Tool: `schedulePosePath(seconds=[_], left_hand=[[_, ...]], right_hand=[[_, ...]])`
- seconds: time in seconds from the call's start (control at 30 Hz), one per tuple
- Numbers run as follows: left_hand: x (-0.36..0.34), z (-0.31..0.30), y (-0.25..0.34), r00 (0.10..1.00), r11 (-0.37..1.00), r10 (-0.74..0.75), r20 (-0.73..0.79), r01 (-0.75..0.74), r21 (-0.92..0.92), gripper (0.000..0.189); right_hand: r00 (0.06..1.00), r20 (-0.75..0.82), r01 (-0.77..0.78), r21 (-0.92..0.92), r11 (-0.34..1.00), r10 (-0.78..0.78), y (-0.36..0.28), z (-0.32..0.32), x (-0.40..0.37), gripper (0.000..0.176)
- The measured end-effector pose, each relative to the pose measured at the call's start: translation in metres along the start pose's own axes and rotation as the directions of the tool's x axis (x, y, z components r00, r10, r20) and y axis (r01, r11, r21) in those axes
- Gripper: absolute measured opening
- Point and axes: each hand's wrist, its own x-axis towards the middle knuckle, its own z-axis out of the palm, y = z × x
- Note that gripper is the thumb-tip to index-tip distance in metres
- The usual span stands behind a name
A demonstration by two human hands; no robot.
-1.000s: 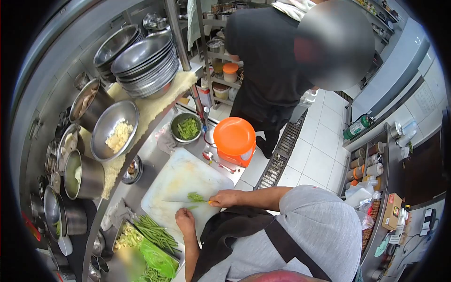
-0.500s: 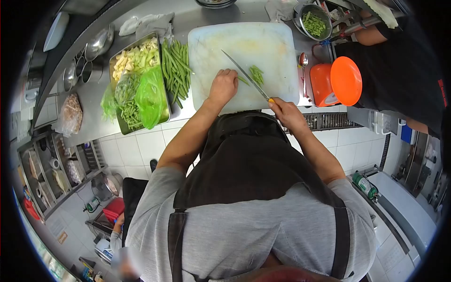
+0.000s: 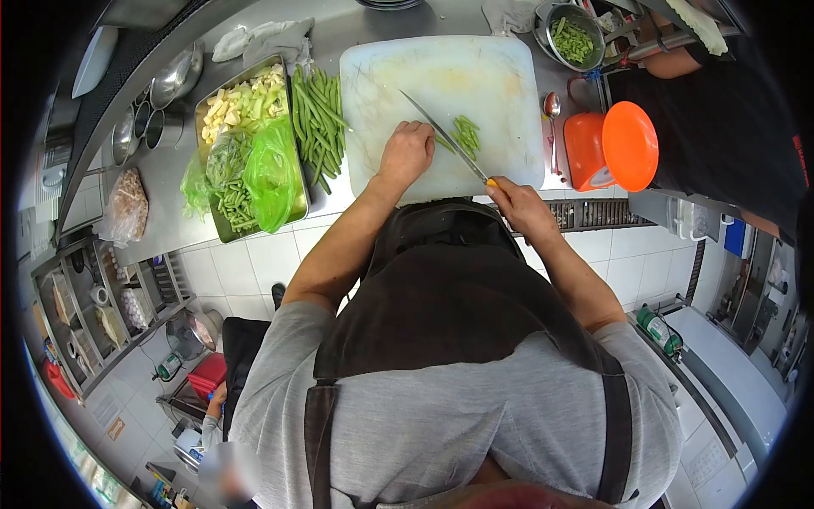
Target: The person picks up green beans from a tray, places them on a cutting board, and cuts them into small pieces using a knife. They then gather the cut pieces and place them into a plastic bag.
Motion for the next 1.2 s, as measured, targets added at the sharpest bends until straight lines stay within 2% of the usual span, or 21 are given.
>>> schedulePosePath(seconds=[0.1,0.33,0.4,0.5,0.67,0.8,0.93,1.0,1.13,1.2], left_hand=[[0.0,0.001,-0.002,1.0,1.0,0.021,-0.001,-0.021,0.009,0.01],[0.001,-0.001,0.002,1.0,1.0,0.019,-0.004,-0.019,0.02,0.008],[0.001,-0.001,0.002,1.0,1.0,0.016,-0.008,-0.016,0.018,0.009],[0.001,0.001,0.001,1.0,1.0,0.024,-0.011,-0.024,0.014,0.009],[0.001,0.001,0.0,1.0,1.0,0.024,-0.016,-0.024,0.016,0.01],[0.0,0.002,0.0,0.999,1.0,0.021,-0.026,-0.021,0.011,0.009],[0.0,0.001,0.001,1.0,1.0,0.018,-0.015,-0.018,0.02,0.009],[0.0,0.0,0.002,1.0,0.999,0.024,-0.01,-0.024,0.022,0.007],[0.001,0.0,0.001,1.0,1.0,0.017,-0.015,-0.017,0.018,0.006],[0.001,0.003,0.0,1.0,1.0,0.006,-0.015,-0.006,0.015,0.006]], right_hand=[[0.996,0.022,-0.089,-0.033,0.995,0.09,-0.016,-0.008,-0.006,0.038],[0.995,0.057,-0.083,-0.057,0.995,0.086,-0.006,-0.003,0.01,0.038],[1.0,0.008,0.021,0.011,1.0,-0.021,0.005,0.011,0.029,0.038],[0.993,-0.063,0.1,0.034,0.994,-0.097,0.003,0.024,0.049,0.038],[0.994,-0.081,0.079,0.019,0.997,-0.077,0.001,0.016,0.047,0.039],[0.999,-0.029,0.037,0.06,0.998,-0.035,-0.002,0.004,0.027,0.04],[0.997,-0.022,0.08,0.064,0.995,-0.079,0.007,0.016,0.043,0.04],[0.99,-0.048,0.132,-0.018,0.991,-0.133,0.009,0.03,0.066,0.041],[0.965,-0.139,0.225,-0.002,0.974,-0.223,0.0,0.037,0.084,0.04],[0.972,-0.182,0.161,0.037,0.986,-0.152,-0.001,0.03,0.081,0.039]])
